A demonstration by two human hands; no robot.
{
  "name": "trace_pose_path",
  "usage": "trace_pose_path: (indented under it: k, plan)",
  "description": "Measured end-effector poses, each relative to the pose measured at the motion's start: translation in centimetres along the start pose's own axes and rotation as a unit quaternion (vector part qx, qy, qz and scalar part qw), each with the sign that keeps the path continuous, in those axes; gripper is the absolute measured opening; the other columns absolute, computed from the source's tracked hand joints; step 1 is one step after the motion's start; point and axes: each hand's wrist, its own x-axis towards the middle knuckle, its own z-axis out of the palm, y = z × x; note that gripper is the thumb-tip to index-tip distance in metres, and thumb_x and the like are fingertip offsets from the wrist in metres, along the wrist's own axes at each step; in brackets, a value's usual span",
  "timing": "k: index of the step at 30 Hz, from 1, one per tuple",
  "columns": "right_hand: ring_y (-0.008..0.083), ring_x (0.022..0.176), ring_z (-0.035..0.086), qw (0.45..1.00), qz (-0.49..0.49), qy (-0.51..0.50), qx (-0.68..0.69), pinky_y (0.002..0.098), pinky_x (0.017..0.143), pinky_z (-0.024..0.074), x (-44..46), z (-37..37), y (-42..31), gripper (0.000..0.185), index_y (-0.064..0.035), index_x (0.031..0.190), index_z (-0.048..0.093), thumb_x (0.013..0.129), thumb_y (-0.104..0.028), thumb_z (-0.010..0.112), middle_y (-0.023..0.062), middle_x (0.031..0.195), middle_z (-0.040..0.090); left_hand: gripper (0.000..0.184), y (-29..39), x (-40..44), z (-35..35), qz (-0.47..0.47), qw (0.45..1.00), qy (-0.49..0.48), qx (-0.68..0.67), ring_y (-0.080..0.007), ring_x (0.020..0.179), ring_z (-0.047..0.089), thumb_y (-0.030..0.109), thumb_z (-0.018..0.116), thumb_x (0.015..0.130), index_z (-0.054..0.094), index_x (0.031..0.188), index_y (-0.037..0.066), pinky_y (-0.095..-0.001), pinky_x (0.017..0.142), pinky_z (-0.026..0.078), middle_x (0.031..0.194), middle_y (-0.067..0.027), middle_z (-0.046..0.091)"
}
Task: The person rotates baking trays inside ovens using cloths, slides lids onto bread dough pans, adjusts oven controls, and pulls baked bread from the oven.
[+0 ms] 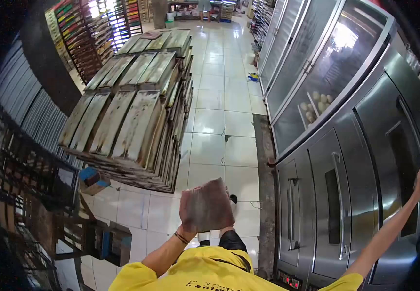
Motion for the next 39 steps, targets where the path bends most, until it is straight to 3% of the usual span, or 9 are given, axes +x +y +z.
trace_pose_path:
  k: [8,15,16,18,25,31,35,37,39]
  plan:
    - [0.0330,0.077,0.067,0.995,-0.099,0.004,0.032,0.0477,0.068,0.0514,6.3,15.2,-5.3,0.080,-0.0114,0.106,0.070,0.095,-0.071,0.018,0.0134,0.090,0.070,0.046,-2.9,18.5,-1.8,-0.082,0.996,0.042,0.006,-0.0256,0.131,0.045,0.044,0.038,0.102,0.055,0.130,0.012,-0.0443,0.113,0.033,0.142,-0.0084,0.050]
    - [0.0345,0.112,0.061,0.981,0.037,-0.113,-0.154,0.0485,0.099,0.0444,2.0,-1.0,-20.7,0.056,-0.0095,0.132,0.059,0.101,-0.051,0.037,0.0098,0.124,0.065,0.050,-4.2,32.1,5.9,-0.203,0.961,-0.160,-0.100,-0.0227,0.130,0.047,0.046,0.039,0.102,0.052,0.136,0.011,-0.0437,0.112,0.034,0.143,-0.0062,0.049]
    - [0.0342,0.098,0.064,0.996,0.014,0.020,-0.091,0.0497,0.092,0.0448,3.2,4.3,-18.1,0.068,-0.0108,0.115,0.066,0.097,-0.063,0.026,0.0115,0.106,0.068,0.051,-4.6,33.6,6.3,-0.211,0.959,-0.162,-0.092,-0.0231,0.130,0.047,0.047,0.039,0.102,0.051,0.137,0.011,-0.0440,0.112,0.035,0.143,-0.0066,0.049]
    - [0.0331,0.087,0.067,0.995,0.088,-0.045,-0.009,0.0534,0.092,0.0394,3.0,4.3,-17.6,0.086,-0.0120,0.102,0.072,0.093,-0.074,0.013,0.0136,0.090,0.071,0.054,-6.2,36.1,6.7,-0.235,0.954,-0.164,-0.086,-0.0238,0.130,0.047,0.049,0.040,0.101,0.050,0.138,0.011,-0.0445,0.112,0.035,0.144,-0.0074,0.048]
    - [0.0318,0.099,0.064,0.995,0.037,0.071,-0.059,0.0479,0.095,0.0368,-4.7,-1.9,-21.6,0.063,-0.0118,0.106,0.072,0.095,-0.063,0.036,0.0146,0.103,0.070,0.080,-11.8,47.9,12.8,-0.400,0.910,-0.075,-0.076,-0.0300,0.125,0.052,0.063,0.051,0.090,0.040,0.144,0.005,-0.0476,0.107,0.040,0.140,-0.0158,0.049]
    - [0.0294,0.094,0.062,0.992,-0.026,0.122,0.002,0.0463,0.090,0.0385,-12.7,-4.8,-24.5,0.047,-0.0088,0.113,0.069,0.099,-0.048,0.046,0.0103,0.101,0.070,0.068,-14.9,55.6,22.0,-0.472,0.822,-0.275,-0.161,-0.0305,0.120,0.055,0.056,0.048,0.096,0.042,0.141,0.005,-0.0454,0.104,0.044,0.135,-0.0148,0.052]
    - [0.0312,0.097,0.059,0.991,-0.012,0.119,0.055,0.0457,0.089,0.0396,-18.2,-5.6,-27.0,0.038,-0.0055,0.118,0.064,0.098,-0.037,0.053,0.0144,0.108,0.066,0.049,-15.3,58.6,24.8,-0.479,0.865,-0.144,-0.029,-0.0204,0.103,0.060,0.042,0.049,0.101,0.048,0.133,0.006,-0.0367,0.088,0.050,0.124,-0.0117,0.057]
    - [0.0317,0.102,0.057,0.988,-0.007,0.081,0.133,0.0409,0.089,0.0414,-20.2,-6.8,-28.6,0.036,-0.0012,0.121,0.060,0.099,-0.029,0.055,0.0191,0.115,0.060,0.037,-16.0,59.7,24.7,-0.310,0.871,-0.286,0.251,-0.0095,0.087,0.059,0.029,0.053,0.100,0.053,0.128,0.005,-0.0263,0.073,0.048,0.107,-0.0055,0.063]
    - [0.0308,0.113,0.053,0.971,0.102,0.053,0.208,0.0432,0.099,0.0369,-23.7,-7.1,-29.5,0.038,0.0000,0.120,0.058,0.099,-0.031,0.055,0.0172,0.119,0.058,0.028,-14.9,60.5,26.0,-0.339,0.830,-0.330,0.295,-0.0035,0.076,0.056,0.019,0.057,0.098,0.058,0.121,0.003,-0.0213,0.065,0.045,0.091,0.0006,0.064]
